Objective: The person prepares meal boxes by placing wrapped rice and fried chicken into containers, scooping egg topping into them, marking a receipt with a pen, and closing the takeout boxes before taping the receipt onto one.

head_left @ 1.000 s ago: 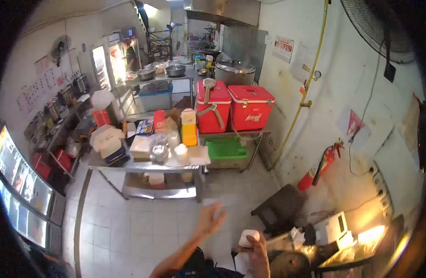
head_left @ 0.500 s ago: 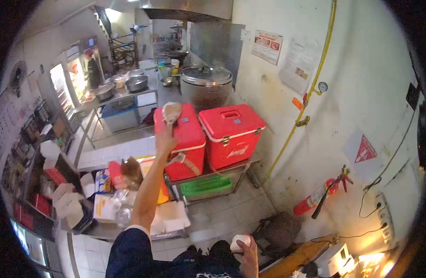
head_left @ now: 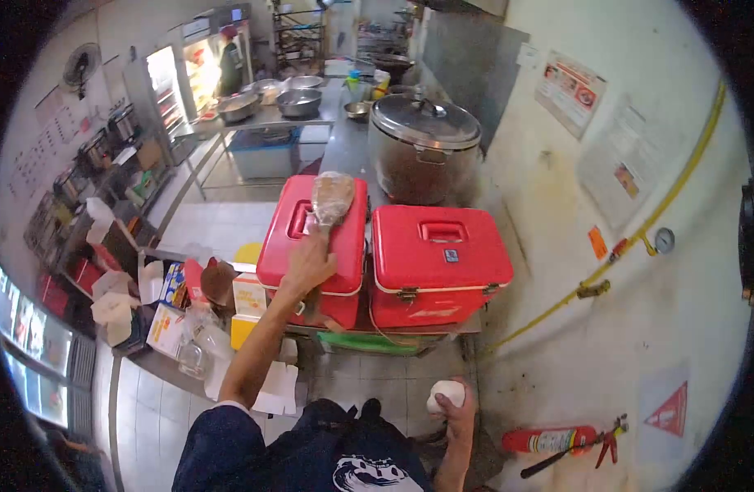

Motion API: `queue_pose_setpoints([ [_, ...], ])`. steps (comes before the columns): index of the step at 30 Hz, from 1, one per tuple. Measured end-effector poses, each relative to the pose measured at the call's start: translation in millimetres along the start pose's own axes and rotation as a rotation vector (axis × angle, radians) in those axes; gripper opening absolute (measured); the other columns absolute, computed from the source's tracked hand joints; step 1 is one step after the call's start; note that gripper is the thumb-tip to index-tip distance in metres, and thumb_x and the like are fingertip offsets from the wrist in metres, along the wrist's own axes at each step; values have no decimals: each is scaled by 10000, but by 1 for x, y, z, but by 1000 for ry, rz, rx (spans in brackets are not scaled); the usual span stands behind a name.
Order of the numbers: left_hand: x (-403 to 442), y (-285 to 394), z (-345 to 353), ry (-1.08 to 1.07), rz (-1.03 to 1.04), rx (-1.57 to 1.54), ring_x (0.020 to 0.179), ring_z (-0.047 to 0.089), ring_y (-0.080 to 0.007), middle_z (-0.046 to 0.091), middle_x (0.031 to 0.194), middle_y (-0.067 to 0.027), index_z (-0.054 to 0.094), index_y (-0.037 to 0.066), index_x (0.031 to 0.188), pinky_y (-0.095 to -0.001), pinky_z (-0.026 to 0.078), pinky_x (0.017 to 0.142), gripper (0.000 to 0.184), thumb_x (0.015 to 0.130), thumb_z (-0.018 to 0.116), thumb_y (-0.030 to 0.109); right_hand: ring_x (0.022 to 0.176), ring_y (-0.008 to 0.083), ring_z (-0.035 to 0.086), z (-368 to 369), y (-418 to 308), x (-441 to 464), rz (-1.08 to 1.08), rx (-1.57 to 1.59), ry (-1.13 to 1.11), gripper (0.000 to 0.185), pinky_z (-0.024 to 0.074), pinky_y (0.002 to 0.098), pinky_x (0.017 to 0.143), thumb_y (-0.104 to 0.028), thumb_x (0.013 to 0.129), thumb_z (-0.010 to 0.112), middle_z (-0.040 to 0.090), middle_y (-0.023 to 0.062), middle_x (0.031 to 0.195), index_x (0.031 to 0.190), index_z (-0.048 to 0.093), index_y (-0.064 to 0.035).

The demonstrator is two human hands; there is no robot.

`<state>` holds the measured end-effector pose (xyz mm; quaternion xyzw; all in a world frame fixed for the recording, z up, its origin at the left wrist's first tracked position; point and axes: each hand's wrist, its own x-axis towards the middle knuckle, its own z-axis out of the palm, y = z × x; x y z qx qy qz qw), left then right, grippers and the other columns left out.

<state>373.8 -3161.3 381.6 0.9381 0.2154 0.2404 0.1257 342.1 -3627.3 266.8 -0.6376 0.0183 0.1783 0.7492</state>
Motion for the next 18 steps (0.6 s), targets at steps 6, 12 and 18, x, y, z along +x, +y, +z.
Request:
queue_pose_setpoints([
  [6,19,92,4,-236,121,-218,1070,579,-496,468,1335,-374,403,-75,1380,-544,507,918,683,819,604,260,961,281,681,22,-45,37,86,-1,-75,657,636,404,659,-76,704,870,649,134,1105,1270,537,-71],
  [12,35,161,109,-33,180,-247,1031,588,-504,487,1244,-325,435,17,1415,-592,525,822,657,842,608,288,947,285,675,50,-25,52,103,-14,-87,647,640,410,690,-70,708,847,635,140,1108,1276,537,-81],
  [18,68,69,69,167,-5,-201,1101,597,-425,578,1218,-255,468,-2,1370,-578,491,885,595,875,642,279,940,286,670,50,-43,38,75,-140,-150,643,630,393,693,-104,709,845,621,138,1104,1274,541,-74],
])
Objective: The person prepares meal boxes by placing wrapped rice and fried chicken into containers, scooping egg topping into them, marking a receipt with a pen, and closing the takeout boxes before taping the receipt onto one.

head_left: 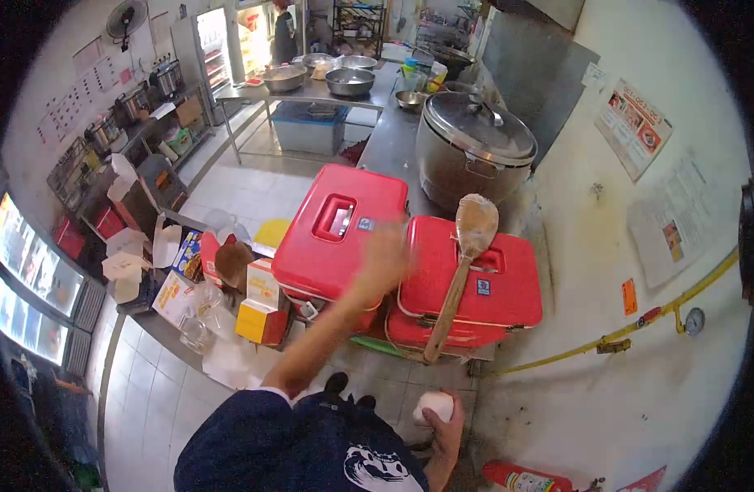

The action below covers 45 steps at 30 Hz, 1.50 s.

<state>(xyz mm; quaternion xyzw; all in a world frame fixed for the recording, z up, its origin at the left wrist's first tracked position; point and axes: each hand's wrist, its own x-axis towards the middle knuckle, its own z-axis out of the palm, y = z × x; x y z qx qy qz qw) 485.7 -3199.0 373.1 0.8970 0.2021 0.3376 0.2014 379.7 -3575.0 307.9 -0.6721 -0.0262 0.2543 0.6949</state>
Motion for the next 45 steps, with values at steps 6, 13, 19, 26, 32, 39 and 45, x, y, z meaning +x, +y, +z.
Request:
queue_pose_setpoints([
  [6,58,-155,-86,-181,-349,457,1127,596,-447,612,1185,-300,288,-55,1456,-507,507,941,1173,630,842,566,958,235,666,-34,9,3,-49,-145,-79,787,570,359,781,-294,614,928,646,111,1064,1262,546,-61],
  [13,75,-148,-101,-306,-267,273,926,676,-471,680,949,-313,357,-128,1333,-490,556,836,1086,631,828,555,986,226,661,31,-101,10,-138,-246,-279,810,551,369,875,-304,592,943,656,109,1103,1268,558,-77],
  [19,82,-261,-134,-333,-557,-449,605,620,-224,661,854,-159,436,-34,1311,-363,523,590,650,851,669,362,1026,218,645,155,-154,62,-415,-247,-196,755,524,362,894,-275,629,904,648,112,1108,1272,563,-73],
  [26,13,-278,-163,-246,-712,-973,627,626,-235,648,835,-151,440,-17,1309,-374,522,596,639,856,664,374,1017,384,643,310,-107,223,-593,-931,-352,756,523,448,895,-277,611,883,653,237,1098,1234,554,-4],
  [32,16,-270,-166,-241,-654,-822,647,630,-244,636,819,-145,443,-3,1308,-383,521,602,630,861,659,385,1128,390,634,375,-19,326,-208,-1425,-848,707,527,463,915,-242,605,881,657,250,1168,1200,572,-18],
  [39,49,-266,-152,-314,-523,-633,670,636,-255,622,800,-137,446,14,1306,-394,520,608,619,867,653,397,964,382,690,356,-43,278,-560,-1528,-690,322,563,481,787,-149,763,707,691,253,1031,1042,691,10],
  [45,80,-245,-118,-383,-215,-173,782,657,-315,634,878,-186,447,37,1313,-440,527,680,626,866,649,426,1061,406,635,257,-106,138,-354,-1077,-334,447,523,486,866,-139,842,671,657,243,1074,1269,600,-22],
])
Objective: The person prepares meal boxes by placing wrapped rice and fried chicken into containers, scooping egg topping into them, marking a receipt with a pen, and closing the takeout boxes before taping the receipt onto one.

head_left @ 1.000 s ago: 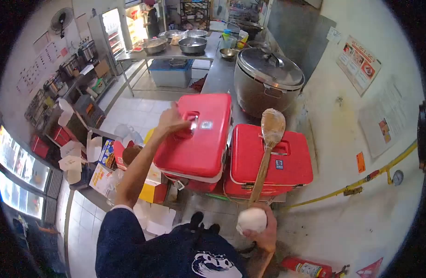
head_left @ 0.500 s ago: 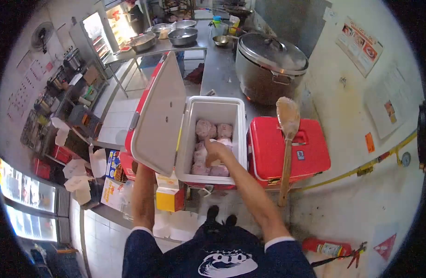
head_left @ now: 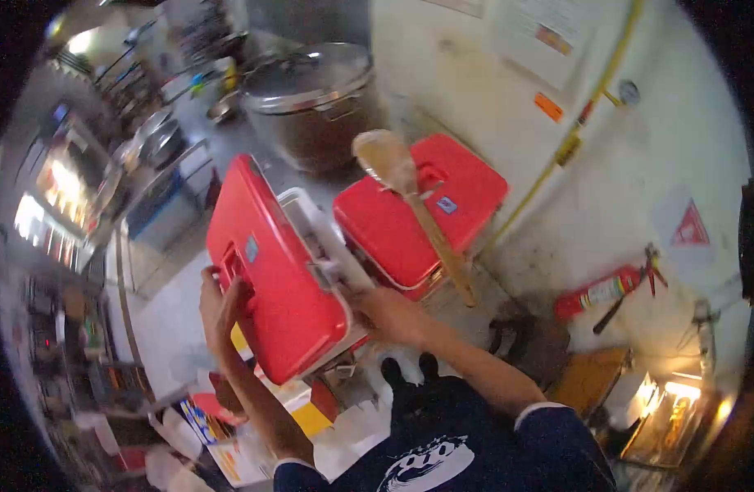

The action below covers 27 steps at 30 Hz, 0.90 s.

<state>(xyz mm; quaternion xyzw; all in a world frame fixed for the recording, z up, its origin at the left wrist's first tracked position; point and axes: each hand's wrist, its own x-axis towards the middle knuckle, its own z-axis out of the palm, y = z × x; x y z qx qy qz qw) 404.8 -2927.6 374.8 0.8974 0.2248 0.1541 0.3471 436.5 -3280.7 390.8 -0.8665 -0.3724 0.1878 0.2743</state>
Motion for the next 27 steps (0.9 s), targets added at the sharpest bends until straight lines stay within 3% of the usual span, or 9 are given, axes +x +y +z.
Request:
queue_pose_setpoints([
  [1,-1,5,8,93,123,343,882,675,-369,653,967,-238,445,52,1321,-480,534,747,639,862,648,447,1055,405,639,-14,2,-43,58,-16,-119,461,525,483,868,-153,861,669,662,239,1072,1296,587,-26],
  [3,-11,25,24,34,139,514,984,644,-405,628,1098,-249,486,57,1302,-508,507,838,638,857,652,484,841,413,676,-6,15,-131,-179,140,340,444,555,477,765,-189,868,668,689,213,923,1275,580,-36],
  [5,-30,57,44,63,204,689,1079,618,-432,602,1235,-258,529,70,1289,-525,484,913,636,854,664,514,835,394,685,8,19,-218,98,226,312,426,557,464,764,-216,888,666,699,191,925,1273,585,-51],
  [11,-159,211,143,-28,863,-24,1046,646,-379,602,1274,-252,536,115,1329,-452,508,820,617,857,709,472,865,258,731,104,-7,-456,730,282,777,442,588,379,757,-222,947,673,723,169,1042,1333,566,-33],
  [16,-356,281,211,-527,923,-423,1018,669,-334,602,1306,-247,543,153,1363,-392,527,742,613,859,747,438,803,267,717,226,-57,-628,903,413,1183,412,575,385,729,-219,931,678,728,131,960,1288,590,-32],
  [20,-586,294,277,-1296,791,-562,996,687,-298,602,1332,-243,548,183,1390,-344,542,679,619,861,777,410,793,290,717,343,-121,-787,1040,442,1451,425,572,400,723,-224,934,680,732,143,949,1306,594,-38],
  [22,-799,326,265,-1643,900,-695,1030,663,-188,646,1199,-161,644,26,1176,-356,578,829,271,992,617,223,841,280,719,402,-174,-876,1168,560,1663,451,575,385,753,-234,955,668,728,158,994,1344,576,-24],
  [25,-1023,358,189,-1788,1553,-374,992,692,-259,690,1116,-147,665,1,1125,-359,550,847,280,881,742,115,840,228,714,467,-267,-971,1557,625,1941,429,575,353,764,-204,952,672,730,142,976,1327,586,-16],
  [27,-1134,360,147,-1946,1725,-432,958,707,-245,709,1035,-156,672,-12,1135,-344,550,826,263,896,707,94,835,205,710,501,-321,-1020,1669,616,2084,409,575,337,748,-189,950,674,729,130,963,1308,595,-9],
])
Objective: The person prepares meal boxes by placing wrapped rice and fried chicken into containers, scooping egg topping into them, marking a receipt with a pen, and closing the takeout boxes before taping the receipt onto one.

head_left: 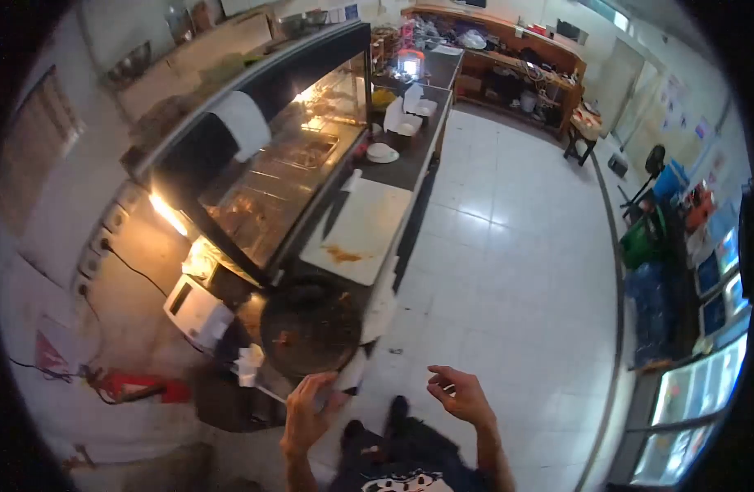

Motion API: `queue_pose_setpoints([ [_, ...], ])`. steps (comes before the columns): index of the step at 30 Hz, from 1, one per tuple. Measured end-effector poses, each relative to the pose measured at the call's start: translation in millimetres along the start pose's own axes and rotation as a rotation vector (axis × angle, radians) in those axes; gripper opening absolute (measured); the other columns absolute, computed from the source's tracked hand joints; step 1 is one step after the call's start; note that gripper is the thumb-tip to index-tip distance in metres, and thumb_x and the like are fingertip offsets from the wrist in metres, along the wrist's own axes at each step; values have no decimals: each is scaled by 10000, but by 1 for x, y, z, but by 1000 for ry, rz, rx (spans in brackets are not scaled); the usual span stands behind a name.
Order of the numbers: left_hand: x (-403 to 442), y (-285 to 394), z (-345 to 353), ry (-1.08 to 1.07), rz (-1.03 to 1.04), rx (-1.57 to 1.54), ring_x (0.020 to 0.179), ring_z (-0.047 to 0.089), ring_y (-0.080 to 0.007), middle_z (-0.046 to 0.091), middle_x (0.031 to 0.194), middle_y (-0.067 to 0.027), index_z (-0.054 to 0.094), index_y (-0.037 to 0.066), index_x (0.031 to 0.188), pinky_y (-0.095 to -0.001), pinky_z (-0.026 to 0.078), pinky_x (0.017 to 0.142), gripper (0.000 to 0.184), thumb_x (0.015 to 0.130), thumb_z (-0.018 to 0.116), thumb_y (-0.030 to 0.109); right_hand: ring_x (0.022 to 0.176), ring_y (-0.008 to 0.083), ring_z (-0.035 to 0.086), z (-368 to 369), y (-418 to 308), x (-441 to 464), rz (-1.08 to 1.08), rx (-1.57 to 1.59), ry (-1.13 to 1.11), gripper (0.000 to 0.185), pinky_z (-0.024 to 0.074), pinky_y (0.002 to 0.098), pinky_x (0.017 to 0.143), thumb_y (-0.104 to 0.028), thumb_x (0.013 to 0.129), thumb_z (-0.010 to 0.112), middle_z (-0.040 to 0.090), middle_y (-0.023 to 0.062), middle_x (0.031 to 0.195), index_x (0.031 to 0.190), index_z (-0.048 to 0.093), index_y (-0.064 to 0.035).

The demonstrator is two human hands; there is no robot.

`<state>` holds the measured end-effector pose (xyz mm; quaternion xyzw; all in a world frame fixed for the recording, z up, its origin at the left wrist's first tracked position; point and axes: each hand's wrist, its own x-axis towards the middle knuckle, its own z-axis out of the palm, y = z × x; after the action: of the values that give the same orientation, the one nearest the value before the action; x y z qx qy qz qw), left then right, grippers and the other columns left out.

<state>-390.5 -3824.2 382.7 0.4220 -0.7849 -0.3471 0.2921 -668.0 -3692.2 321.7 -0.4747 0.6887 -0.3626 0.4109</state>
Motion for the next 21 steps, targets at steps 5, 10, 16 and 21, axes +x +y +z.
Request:
queue_pose_setpoints([
  [5,138,19,128,-259,30,-127,953,708,-237,707,1036,-158,671,-6,1124,-325,547,816,281,880,730,120,803,164,691,-127,85,57,257,413,425,299,562,283,667,-141,953,663,717,91,926,1215,632,0],
  [10,275,-43,233,-293,-119,-186,876,704,-235,715,974,-150,671,1,1105,-340,554,784,243,916,698,153,748,157,691,-183,185,189,327,639,401,302,560,283,620,-164,949,661,705,81,890,1193,629,10],
  [16,408,-145,353,97,-330,-87,789,699,-230,722,908,-135,680,20,1070,-354,557,727,218,916,656,172,730,215,696,-262,362,343,579,306,87,322,580,310,599,-179,946,657,694,123,904,1222,609,-19],
  [21,455,-104,320,306,-583,-278,715,669,-200,718,858,-117,682,20,1064,-342,536,667,245,916,661,215,645,206,671,-355,366,443,675,255,-50,278,573,330,533,-92,879,657,683,132,849,1136,631,11],
])
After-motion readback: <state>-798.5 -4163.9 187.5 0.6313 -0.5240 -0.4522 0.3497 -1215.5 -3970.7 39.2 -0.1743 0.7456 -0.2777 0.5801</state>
